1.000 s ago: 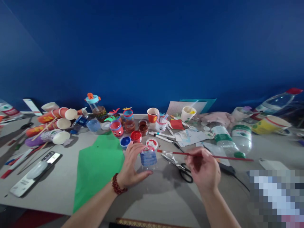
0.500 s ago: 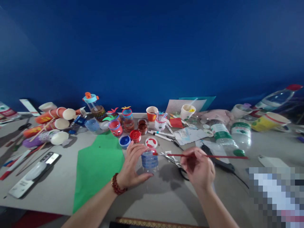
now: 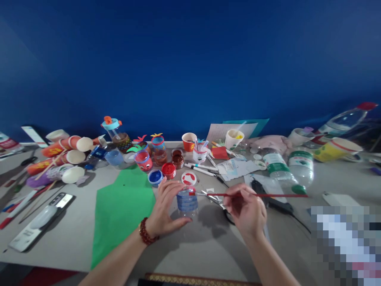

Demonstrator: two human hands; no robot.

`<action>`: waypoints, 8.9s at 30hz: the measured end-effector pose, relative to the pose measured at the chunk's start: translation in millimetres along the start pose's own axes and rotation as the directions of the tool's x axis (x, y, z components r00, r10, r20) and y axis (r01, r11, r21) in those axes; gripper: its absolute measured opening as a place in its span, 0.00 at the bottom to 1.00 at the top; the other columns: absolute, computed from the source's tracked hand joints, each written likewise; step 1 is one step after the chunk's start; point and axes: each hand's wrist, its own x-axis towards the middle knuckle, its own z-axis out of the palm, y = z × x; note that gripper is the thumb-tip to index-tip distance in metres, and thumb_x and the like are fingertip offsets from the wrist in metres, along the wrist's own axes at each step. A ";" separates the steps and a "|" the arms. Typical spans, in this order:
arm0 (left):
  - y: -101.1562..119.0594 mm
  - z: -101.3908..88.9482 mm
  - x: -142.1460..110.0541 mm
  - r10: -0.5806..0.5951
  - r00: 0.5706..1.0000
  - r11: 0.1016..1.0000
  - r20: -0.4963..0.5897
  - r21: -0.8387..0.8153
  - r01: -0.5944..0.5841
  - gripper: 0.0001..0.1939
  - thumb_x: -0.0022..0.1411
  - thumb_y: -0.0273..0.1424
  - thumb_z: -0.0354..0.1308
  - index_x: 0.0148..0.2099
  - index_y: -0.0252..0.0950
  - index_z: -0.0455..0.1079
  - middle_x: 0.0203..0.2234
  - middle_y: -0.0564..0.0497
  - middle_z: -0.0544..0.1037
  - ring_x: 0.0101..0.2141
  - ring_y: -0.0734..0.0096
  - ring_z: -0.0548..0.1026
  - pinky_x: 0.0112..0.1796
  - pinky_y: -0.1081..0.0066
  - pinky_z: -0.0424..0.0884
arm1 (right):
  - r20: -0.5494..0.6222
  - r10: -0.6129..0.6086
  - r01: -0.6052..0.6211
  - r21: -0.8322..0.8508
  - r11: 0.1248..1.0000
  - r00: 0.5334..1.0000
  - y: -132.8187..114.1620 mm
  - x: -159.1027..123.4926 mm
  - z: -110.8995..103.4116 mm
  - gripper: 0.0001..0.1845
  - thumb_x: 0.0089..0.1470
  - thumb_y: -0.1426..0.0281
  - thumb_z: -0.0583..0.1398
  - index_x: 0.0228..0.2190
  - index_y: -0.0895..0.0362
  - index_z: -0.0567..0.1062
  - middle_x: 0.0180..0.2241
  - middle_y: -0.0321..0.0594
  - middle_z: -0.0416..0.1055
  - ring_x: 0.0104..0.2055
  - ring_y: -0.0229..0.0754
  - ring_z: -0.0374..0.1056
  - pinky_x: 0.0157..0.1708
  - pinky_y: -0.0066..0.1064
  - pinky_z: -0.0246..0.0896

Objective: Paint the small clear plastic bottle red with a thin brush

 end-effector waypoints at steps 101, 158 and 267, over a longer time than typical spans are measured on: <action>-0.3 -2.8 1.8 0.006 1.000 0.999 -0.015 -0.033 -0.006 0.40 0.62 0.54 0.63 0.68 0.40 0.58 0.57 0.37 0.74 0.58 0.44 0.72 0.62 0.41 0.61 | -0.038 0.046 -0.040 0.155 0.987 0.998 -3.4 14.7 -8.7 0.11 0.44 0.62 0.66 0.19 0.56 0.76 0.13 0.37 0.70 0.13 0.34 0.60 0.12 0.20 0.54; 5.5 1.8 2.3 -0.007 1.000 0.991 -0.006 0.136 0.007 0.39 0.61 0.54 0.62 0.66 0.37 0.61 0.53 0.38 0.78 0.57 0.46 0.73 0.65 0.42 0.54 | -0.073 0.059 -0.052 0.095 0.994 0.996 7.3 5.0 -0.6 0.22 0.38 0.57 0.79 0.26 0.56 0.77 0.22 0.37 0.78 0.18 0.38 0.72 0.17 0.26 0.68; 6.1 -0.7 1.2 -0.030 0.999 0.992 -0.031 0.120 0.034 0.38 0.62 0.54 0.62 0.66 0.38 0.60 0.55 0.37 0.77 0.57 0.45 0.73 0.64 0.40 0.57 | -0.107 -0.179 0.183 0.026 0.983 0.978 20.9 6.4 -6.3 0.11 0.52 0.63 0.72 0.28 0.56 0.80 0.26 0.39 0.82 0.22 0.41 0.76 0.22 0.29 0.72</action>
